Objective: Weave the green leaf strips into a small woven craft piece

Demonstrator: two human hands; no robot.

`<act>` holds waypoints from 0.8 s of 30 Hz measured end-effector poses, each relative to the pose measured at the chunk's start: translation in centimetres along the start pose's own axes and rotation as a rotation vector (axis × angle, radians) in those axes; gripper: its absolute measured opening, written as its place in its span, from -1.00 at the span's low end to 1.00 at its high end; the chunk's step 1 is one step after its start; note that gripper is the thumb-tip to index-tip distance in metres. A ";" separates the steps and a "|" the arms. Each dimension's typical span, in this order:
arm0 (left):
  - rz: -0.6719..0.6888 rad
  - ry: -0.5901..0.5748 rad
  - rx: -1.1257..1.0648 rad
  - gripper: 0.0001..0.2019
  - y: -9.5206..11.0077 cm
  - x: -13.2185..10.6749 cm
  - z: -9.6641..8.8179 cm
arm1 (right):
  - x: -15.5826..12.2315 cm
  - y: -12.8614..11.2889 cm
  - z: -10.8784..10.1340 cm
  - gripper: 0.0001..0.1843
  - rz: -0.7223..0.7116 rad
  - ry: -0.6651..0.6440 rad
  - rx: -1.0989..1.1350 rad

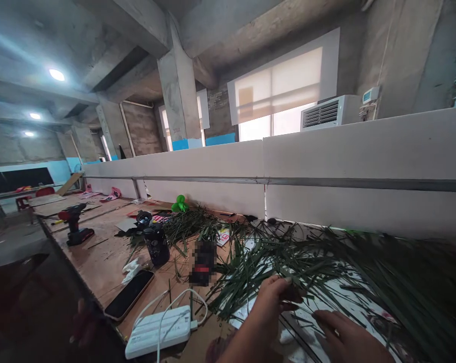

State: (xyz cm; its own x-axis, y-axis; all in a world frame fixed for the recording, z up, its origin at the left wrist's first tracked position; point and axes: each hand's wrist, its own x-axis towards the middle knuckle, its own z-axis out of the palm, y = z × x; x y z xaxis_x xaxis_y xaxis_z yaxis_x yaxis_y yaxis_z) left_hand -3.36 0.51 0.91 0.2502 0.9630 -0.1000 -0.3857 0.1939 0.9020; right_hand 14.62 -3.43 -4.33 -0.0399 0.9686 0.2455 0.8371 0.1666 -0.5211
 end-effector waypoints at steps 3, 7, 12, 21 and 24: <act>-0.009 -0.019 0.002 -0.48 0.0 0.0 -0.1 | 0.0 -0.1 -0.1 -0.66 0.006 -0.015 0.005; -0.016 0.010 0.019 -0.40 -0.4 0.4 -0.3 | -0.2 -0.3 0.0 -0.69 0.002 0.022 -0.007; -0.027 0.091 0.028 -0.56 -0.4 0.1 0.0 | -0.5 -1.5 -0.7 -0.70 -0.001 -0.013 -0.054; 0.009 0.054 0.141 -0.68 0.6 0.0 0.1 | -0.1 -0.8 -0.3 -0.61 0.025 -0.002 0.059; 0.043 0.028 0.178 -0.66 1.0 0.1 0.1 | 0.1 -0.6 -0.4 -0.61 0.045 0.037 0.130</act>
State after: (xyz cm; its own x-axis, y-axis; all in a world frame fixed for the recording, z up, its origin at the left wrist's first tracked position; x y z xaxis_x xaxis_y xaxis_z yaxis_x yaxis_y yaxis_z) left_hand -3.60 0.81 1.81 0.2107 0.9751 -0.0689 -0.2317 0.1183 0.9656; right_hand 14.29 -3.50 -3.64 0.0177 0.9686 0.2482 0.7596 0.1484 -0.6332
